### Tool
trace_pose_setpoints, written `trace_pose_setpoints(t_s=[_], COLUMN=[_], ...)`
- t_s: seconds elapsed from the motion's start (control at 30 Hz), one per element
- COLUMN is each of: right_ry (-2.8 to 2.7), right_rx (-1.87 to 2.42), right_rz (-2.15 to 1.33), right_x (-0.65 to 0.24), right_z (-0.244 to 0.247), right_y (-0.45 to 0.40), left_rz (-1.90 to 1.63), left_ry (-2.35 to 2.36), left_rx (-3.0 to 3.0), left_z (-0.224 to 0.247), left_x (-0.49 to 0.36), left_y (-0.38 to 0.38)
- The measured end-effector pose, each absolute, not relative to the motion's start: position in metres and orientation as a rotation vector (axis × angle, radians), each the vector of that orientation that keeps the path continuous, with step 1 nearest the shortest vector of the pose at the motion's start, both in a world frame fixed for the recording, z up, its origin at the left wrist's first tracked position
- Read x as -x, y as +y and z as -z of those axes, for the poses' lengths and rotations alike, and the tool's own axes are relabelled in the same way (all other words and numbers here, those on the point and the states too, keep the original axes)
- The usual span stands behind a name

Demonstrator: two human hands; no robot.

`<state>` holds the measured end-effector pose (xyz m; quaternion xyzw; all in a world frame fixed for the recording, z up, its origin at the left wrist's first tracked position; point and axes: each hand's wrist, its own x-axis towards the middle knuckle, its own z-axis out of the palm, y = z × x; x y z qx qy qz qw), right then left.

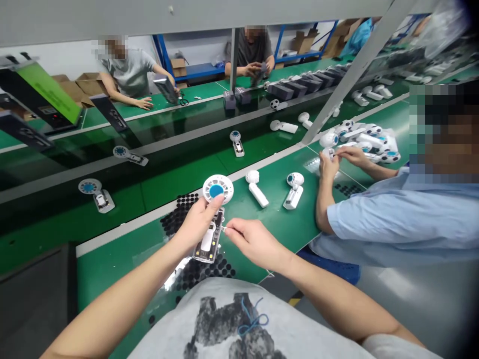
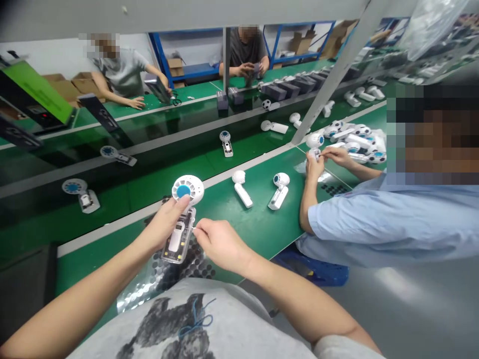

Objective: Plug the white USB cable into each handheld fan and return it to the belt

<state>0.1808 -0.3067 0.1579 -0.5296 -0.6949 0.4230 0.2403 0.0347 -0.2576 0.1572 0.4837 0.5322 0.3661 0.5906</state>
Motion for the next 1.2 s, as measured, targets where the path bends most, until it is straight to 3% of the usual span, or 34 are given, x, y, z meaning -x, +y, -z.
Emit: trace_pose_setpoints(t_s=[0.1,0.23,0.7,0.83,1.0,1.2], right_ry=[-1.845,-1.792,-1.799,-1.841,-1.575,-1.435], right_rx=[1.444,1.465,1.383,1.429,1.722,1.590], right_rz=[-1.307,-1.163,-1.395,-1.310,-1.271,-1.458], right_x=[-0.185,-0.184,-0.181,-0.198,-0.248,-0.233], right_z=[-0.152,-0.145,-0.133,-0.125,-0.103,-0.074], right_y=[-0.308,-0.311,-0.300,-0.295,-0.292,-0.289], left_rz=[-0.724,-0.764,-0.673,-0.745,-0.962,-0.812], left_ry=[1.228,1.214,1.199,1.346,1.612,1.359], left_rx=[-1.084,-1.040,-1.024,-1.182,-0.837,-0.917], left_z=[-0.155,-0.151,-0.135,-0.110,-0.072,-0.030], left_x=[-0.039,-0.042,-0.044,-0.020,0.014,-0.076], left_y=[-0.261,-0.261,-0.265,-0.235,-0.179,-0.162])
